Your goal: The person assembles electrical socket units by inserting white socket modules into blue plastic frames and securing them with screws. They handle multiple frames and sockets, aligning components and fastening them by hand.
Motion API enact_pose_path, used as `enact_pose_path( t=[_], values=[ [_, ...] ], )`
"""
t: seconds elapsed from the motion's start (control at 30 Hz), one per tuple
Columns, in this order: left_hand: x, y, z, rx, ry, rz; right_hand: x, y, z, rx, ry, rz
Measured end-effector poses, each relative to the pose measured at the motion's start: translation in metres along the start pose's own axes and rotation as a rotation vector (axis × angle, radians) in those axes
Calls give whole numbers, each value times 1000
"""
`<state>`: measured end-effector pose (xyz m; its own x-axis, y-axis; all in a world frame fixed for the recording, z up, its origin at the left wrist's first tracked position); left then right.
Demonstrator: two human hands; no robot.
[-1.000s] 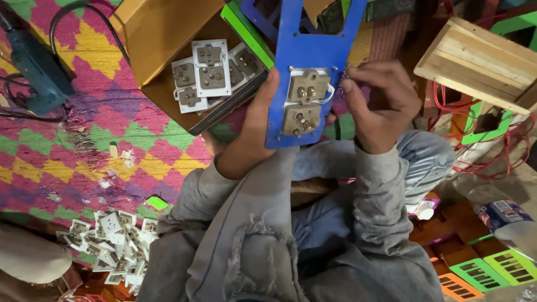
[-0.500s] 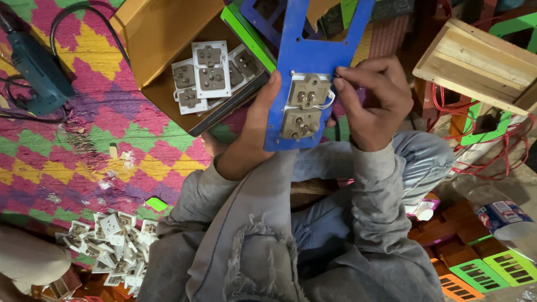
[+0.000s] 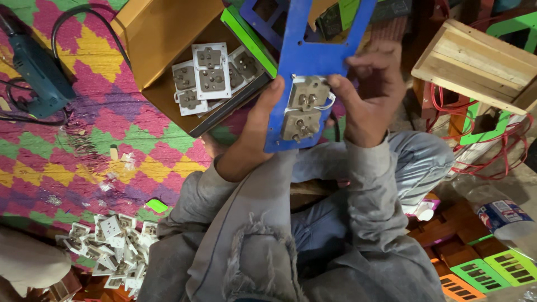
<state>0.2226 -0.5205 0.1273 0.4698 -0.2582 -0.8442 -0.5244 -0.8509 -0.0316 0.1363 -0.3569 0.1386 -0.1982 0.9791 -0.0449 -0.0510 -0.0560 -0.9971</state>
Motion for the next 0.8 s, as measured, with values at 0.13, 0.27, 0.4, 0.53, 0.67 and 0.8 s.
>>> enact_pose_path(
  t=[0.13, 0.27, 0.4, 0.53, 0.67, 0.8],
  values=[
    [-4, 4, -2, -40, -30, 23, -10, 0, -7, -2, -29, 31],
    [-4, 9, -1, -127, -65, -106, -11, -10, -10, -133, -78, -65],
    [-4, 6, 0, -61, -75, -98, -10, -21, -6, -5, -88, -31],
    [-3, 4, 1, -27, -148, -124, -7, -28, -2, 93, -206, -330],
    [-1, 6, 2, -41, -230, -75, -12, -28, 0, 84, -120, -220],
    [3, 4, 3, -26, -97, -222, -15, -28, 0, 33, -140, -315]
  ],
)
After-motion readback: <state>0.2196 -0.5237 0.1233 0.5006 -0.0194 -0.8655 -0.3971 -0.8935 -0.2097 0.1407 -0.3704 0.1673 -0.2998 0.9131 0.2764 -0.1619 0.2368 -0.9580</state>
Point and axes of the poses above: each hand's wrist, its own z-axis towards the middle knuckle, its own x-axis out of the back of the hand, y = z × x, the point moved 1 cm from there along z, towards the middle knuckle, and after that the axes turned 9 degrees about x, right-handed, at the moved point
